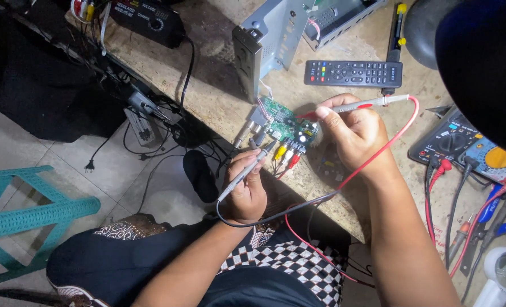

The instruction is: Testing and diagnosing a circuit board using a multimeter probe and a remote control while monitoring a TV screen.

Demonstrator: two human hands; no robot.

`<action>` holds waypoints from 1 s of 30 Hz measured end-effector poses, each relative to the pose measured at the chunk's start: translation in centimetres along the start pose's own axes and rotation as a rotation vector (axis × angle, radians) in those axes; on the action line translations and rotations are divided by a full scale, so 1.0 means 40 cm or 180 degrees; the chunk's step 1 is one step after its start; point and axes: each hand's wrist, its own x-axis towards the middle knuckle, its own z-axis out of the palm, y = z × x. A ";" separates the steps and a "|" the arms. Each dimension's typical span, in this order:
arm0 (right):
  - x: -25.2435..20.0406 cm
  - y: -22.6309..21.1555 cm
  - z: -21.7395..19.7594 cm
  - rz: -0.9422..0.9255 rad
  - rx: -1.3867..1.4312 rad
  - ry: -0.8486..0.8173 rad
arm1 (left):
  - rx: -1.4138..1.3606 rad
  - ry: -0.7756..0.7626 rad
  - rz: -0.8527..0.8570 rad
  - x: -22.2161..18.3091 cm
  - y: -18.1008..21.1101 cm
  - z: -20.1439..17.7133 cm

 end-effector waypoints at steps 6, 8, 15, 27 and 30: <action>0.000 0.048 0.002 -0.0496 -0.0292 0.0382 | -0.0024 -0.0037 -0.0173 0.008 0.007 0.002; -0.001 0.032 0.002 -0.0514 -0.0249 0.0443 | 0.0047 -0.0123 -0.0073 0.017 0.013 -0.013; -0.038 0.003 -0.017 -0.0909 -0.0208 0.0621 | 0.0160 -0.0261 0.0136 0.002 -0.004 -0.020; -0.094 0.059 -0.318 -0.0882 -0.1960 0.2154 | 0.0102 -0.0320 0.0282 0.020 -0.007 -0.028; -0.110 0.080 -0.332 -0.0782 -0.2147 0.2065 | 0.0102 -0.0296 0.0304 0.019 -0.006 -0.027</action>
